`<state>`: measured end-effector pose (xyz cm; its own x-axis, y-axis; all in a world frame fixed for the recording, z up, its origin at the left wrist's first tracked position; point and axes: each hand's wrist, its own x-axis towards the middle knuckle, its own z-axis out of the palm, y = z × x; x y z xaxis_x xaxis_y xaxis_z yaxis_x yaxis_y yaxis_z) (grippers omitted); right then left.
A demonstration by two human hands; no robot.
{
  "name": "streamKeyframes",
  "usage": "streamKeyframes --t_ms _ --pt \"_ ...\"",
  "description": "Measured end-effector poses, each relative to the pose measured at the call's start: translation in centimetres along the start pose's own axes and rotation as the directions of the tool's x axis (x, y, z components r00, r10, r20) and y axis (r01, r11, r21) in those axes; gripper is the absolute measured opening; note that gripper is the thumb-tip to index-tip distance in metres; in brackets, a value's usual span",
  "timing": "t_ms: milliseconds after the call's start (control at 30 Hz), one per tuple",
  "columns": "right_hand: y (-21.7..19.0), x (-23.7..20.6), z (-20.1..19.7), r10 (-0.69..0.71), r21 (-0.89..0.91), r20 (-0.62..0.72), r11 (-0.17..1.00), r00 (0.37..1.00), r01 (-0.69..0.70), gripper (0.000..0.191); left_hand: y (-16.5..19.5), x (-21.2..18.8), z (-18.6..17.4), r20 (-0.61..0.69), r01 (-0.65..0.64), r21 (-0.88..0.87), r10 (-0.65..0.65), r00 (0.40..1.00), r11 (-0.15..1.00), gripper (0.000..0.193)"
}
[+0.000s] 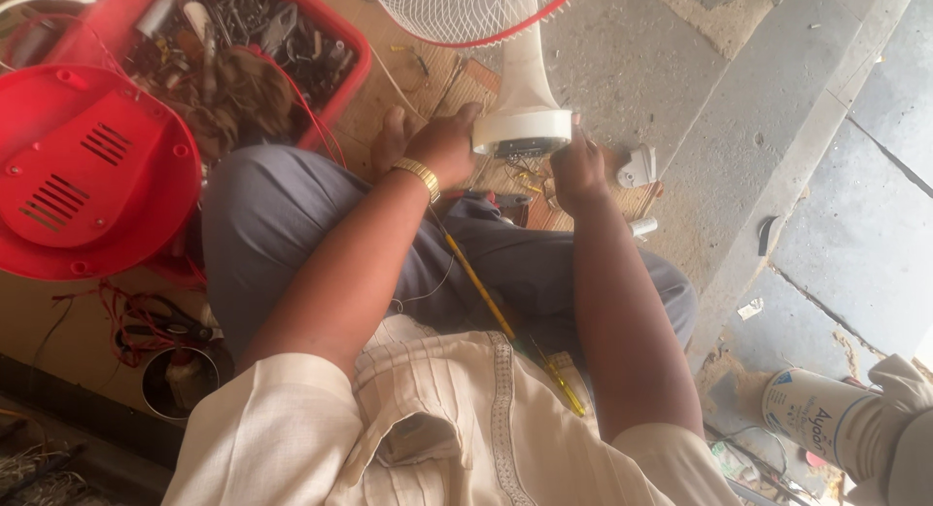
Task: The person sits on the ground repairing a table fan. They use a screwdriver to unscrew the fan housing, remove the switch assembly with capacitors and wires, manipulate and rewire the switch board by hand, then reattach the parts to the fan body.
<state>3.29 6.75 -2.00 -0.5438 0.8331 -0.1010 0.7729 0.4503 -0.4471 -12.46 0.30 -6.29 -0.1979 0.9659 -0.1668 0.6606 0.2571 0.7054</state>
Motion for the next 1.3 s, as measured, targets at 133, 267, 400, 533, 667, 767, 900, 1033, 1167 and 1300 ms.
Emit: streamKeyframes --t_ms 133,267,400,533,667,767,900,1033,1167,1300 --pt "0.1 0.3 0.2 -0.107 -0.038 -0.087 0.994 0.99 0.104 0.053 0.4 -0.1 -0.1 0.023 0.029 -0.015 -0.029 0.999 0.999 0.056" --pt "0.4 0.8 0.3 0.476 0.876 0.206 0.3 0.855 -0.378 0.057 0.2 0.0 -0.4 0.026 0.123 0.085 -0.126 0.992 0.989 0.052" --pt "1.3 0.8 0.0 0.554 0.566 0.03 0.676 0.832 -0.472 0.034 -0.5 0.1 -0.7 0.143 0.132 0.252 -0.172 0.975 0.959 0.03" --pt "2.5 0.5 -0.4 0.345 0.052 -0.06 0.938 0.937 -0.342 0.022 -0.2 -0.7 -0.2 0.324 0.009 0.336 -0.125 0.938 0.942 0.024" --pt "2.5 0.3 -0.3 0.255 -0.232 0.336 0.955 0.907 -0.183 0.019 1.2 -1.8 0.0 0.372 0.008 0.378 -0.159 0.915 0.926 0.026" --pt "1.1 -0.2 0.3 -0.018 -0.443 0.568 0.836 0.823 0.324 0.028 1.6 -2.0 0.1 0.414 -0.036 0.415 -0.154 0.897 0.909 0.028" --pt "-1.4 -1.0 1.0 0.197 -0.435 0.564 0.896 0.802 0.086 0.048 1.1 -1.6 0.7 0.312 0.061 0.308 -0.161 0.936 0.949 0.031" --pt "-2.7 -1.1 1.0 0.286 -0.406 0.437 0.909 0.853 -0.097 0.052 0.1 -0.9 1.5 0.267 0.266 0.147 -0.297 0.917 0.953 0.043" --pt "-2.6 -0.7 0.9 0.322 -0.349 0.336 0.915 0.885 -0.201 0.049 -0.3 -0.4 1.6 0.226 0.173 0.223 -0.224 0.948 0.959 0.041" --pt "-2.1 -0.8 1.4 0.265 -0.306 0.212 0.932 0.941 -0.193 0.04 -0.4 0.1 0.9 0.207 0.116 0.335 -0.194 0.959 0.935 0.04"
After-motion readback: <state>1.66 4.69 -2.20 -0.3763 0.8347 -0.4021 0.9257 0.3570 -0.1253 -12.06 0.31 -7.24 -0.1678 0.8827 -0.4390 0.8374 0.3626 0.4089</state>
